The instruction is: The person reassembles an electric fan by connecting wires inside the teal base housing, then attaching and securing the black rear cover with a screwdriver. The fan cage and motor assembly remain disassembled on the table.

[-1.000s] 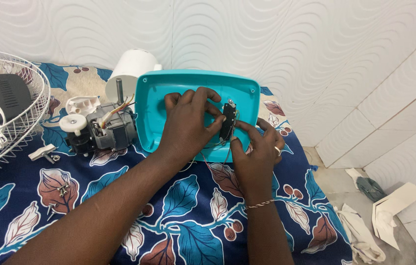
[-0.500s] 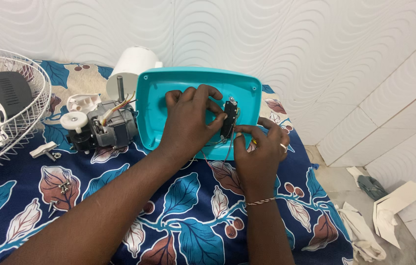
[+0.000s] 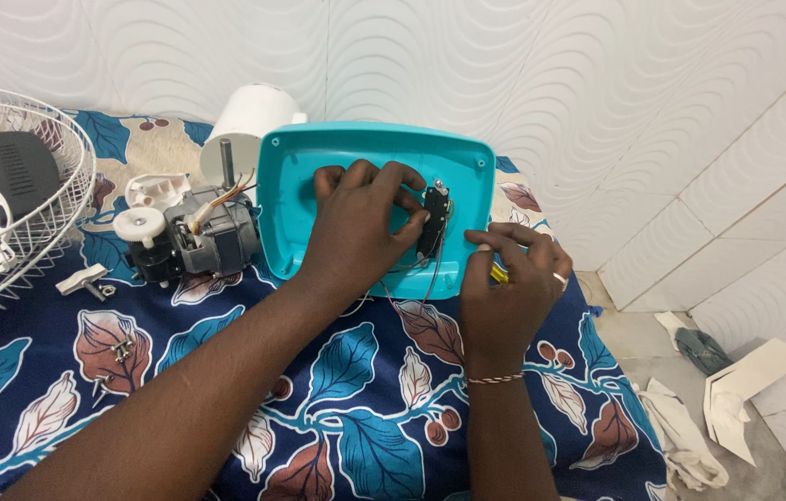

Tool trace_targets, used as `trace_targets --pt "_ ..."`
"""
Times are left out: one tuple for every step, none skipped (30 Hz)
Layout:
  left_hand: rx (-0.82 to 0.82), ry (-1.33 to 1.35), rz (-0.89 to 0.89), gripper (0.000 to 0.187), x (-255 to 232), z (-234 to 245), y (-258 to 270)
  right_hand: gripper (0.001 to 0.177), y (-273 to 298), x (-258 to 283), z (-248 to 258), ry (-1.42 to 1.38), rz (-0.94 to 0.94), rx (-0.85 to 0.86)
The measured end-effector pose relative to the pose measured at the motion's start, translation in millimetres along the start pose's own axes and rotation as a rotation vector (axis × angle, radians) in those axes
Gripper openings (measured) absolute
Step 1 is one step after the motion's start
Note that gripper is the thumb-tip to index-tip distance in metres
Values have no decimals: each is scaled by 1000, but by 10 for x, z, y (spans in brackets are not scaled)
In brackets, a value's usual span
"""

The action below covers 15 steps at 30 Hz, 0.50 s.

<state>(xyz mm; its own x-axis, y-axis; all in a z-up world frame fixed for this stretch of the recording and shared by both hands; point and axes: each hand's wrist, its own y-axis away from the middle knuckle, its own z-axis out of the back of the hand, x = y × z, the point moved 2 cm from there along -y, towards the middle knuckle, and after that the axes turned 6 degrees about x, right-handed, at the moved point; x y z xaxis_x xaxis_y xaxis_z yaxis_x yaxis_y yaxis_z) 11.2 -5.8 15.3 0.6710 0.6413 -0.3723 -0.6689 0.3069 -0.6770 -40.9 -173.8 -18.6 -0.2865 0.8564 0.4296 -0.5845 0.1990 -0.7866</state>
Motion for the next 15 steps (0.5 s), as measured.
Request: trace_targets --pt "-1 5 -1 31 -1 2 15 18 11 6 19 -7 5 -13" --pt "-4 8 -7 29 3 10 13 18 9 17 28 -16 10 -33" --pt "-8 11 -13 27 6 20 12 18 5 29 33 -25 15 -52" --pt "-28 1 -41 25 5 29 2 18 -8 37 33 -17 28 -63" --pt "-48 -8 -69 23 10 47 -3 18 -16 46 29 -8 41 -73" --pt "-65 -17 -91 21 9 65 15 19 -5 57 29 0 53 -77" --pt "-78 -13 -100 20 14 84 17 18 4 68 24 -6 68 -83" --pt "-92 -8 -105 19 22 104 11 18 10 77 16 -13 86 -85" --pt "-107 -4 -110 18 26 129 11 17 18 81 18 -19 103 -87" --pt "-137 -11 -133 17 30 170 3 17 19 84 19 -23 112 -90" --pt "-167 -19 -156 16 30 214 -2 17 22 86 24 -27 120 -93" --pt "-195 -29 -178 16 27 264 7 17 33 90 21 -34 126 -94" --pt "-217 -18 -167 15 33 322 24 16 39 95 12 -42 136 -107" --pt "-241 0 -158 15 33 368 40 15 41 87 13 -43 148 -120" --pt "-265 18 -148 15 28 404 52 14 43 77 13 -44 160 -132"
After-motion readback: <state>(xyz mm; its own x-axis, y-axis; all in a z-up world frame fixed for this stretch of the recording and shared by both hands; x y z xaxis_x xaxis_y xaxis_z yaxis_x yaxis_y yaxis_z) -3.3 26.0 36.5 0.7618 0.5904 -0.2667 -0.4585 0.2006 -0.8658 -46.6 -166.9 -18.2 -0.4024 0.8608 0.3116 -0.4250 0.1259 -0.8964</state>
